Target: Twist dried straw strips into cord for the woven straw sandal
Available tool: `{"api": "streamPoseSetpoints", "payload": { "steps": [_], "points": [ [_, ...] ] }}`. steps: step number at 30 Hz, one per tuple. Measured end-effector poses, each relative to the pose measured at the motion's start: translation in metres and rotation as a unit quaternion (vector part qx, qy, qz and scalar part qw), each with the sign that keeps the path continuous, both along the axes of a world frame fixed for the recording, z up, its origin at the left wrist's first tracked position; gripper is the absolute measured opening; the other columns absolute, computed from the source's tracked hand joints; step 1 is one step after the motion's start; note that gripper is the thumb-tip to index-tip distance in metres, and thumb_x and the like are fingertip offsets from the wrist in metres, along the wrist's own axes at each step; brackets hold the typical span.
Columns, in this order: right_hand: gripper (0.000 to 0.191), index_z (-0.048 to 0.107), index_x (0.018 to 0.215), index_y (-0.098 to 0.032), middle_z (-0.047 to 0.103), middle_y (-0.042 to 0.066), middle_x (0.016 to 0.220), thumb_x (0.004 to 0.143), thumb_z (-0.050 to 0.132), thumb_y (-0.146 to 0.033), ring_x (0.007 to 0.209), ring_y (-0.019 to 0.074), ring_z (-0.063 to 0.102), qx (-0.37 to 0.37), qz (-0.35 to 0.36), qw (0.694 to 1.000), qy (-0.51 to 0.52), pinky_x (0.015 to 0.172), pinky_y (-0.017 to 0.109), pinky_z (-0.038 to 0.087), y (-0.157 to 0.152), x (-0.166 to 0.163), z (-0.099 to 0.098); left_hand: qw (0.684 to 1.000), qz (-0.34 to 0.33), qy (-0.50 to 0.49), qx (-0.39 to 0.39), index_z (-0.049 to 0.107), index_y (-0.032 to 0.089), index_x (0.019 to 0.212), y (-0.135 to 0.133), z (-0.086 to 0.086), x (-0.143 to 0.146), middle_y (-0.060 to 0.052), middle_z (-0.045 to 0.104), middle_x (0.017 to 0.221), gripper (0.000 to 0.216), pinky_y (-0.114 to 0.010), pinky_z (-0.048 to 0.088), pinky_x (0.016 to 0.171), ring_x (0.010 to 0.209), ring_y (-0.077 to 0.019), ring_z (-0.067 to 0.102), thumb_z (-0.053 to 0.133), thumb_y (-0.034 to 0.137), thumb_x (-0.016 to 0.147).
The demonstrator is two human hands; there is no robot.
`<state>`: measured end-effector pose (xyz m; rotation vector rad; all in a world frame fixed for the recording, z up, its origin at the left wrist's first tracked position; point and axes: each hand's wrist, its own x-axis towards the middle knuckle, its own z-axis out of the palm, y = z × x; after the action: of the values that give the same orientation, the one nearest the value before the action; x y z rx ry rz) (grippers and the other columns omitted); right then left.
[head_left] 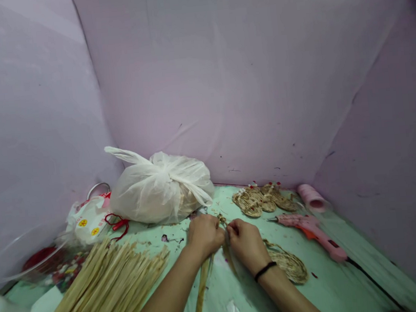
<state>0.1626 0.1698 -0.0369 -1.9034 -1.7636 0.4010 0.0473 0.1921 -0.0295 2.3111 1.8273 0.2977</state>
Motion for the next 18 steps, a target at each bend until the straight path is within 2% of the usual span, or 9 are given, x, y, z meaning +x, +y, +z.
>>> {"api": "streamPoseSetpoints", "payload": {
  "steps": [4,11,15,18],
  "points": [
    [0.021,0.063,0.068,-0.013,0.067,0.01,0.07,0.072,0.043,-0.009,0.066,0.0173,0.058,-0.023,0.014,0.999,-0.046,0.055,0.024,0.031,-0.01,0.001,0.009,1.0,0.004,-0.005,-0.001,0.068,0.017,0.078,0.002,-0.003,-0.001,-0.012,0.066,0.083,0.031,-0.029,0.039,0.066,0.078,-0.022,0.059,0.04,0.026,0.067],
    [0.021,0.065,0.068,-0.015,0.068,0.01,0.073,0.069,0.045,-0.01,0.067,0.0163,0.058,-0.042,0.05,0.996,-0.064,0.056,0.023,0.03,-0.015,0.009,0.014,0.999,0.01,-0.039,-0.02,0.067,0.016,0.07,0.01,-0.002,-0.002,-0.009,0.066,0.074,0.025,-0.024,0.034,0.057,0.068,-0.0172,0.057,0.044,0.024,0.064],
    [0.021,0.066,0.074,-0.017,0.068,0.009,0.075,0.073,0.045,-0.017,0.07,0.0185,0.06,-0.023,0.006,0.995,-0.095,0.055,0.025,0.029,-0.006,0.015,0.021,0.993,0.041,-0.082,-0.07,0.067,0.014,0.066,0.011,0.004,0.002,-0.007,0.064,0.068,0.022,-0.021,0.028,0.05,0.057,-0.0126,0.051,0.047,0.022,0.061],
    [0.02,0.066,0.076,-0.019,0.068,0.009,0.077,0.072,0.046,-0.018,0.072,0.0188,0.06,-0.012,-0.003,0.993,-0.114,0.054,0.025,0.028,0.005,0.02,0.025,0.992,0.056,-0.092,-0.066,0.064,0.014,0.06,0.009,0.007,0.004,-0.004,0.059,0.059,0.019,-0.022,0.023,0.047,0.051,-0.0107,0.045,0.047,0.02,0.058]
  ]
}}
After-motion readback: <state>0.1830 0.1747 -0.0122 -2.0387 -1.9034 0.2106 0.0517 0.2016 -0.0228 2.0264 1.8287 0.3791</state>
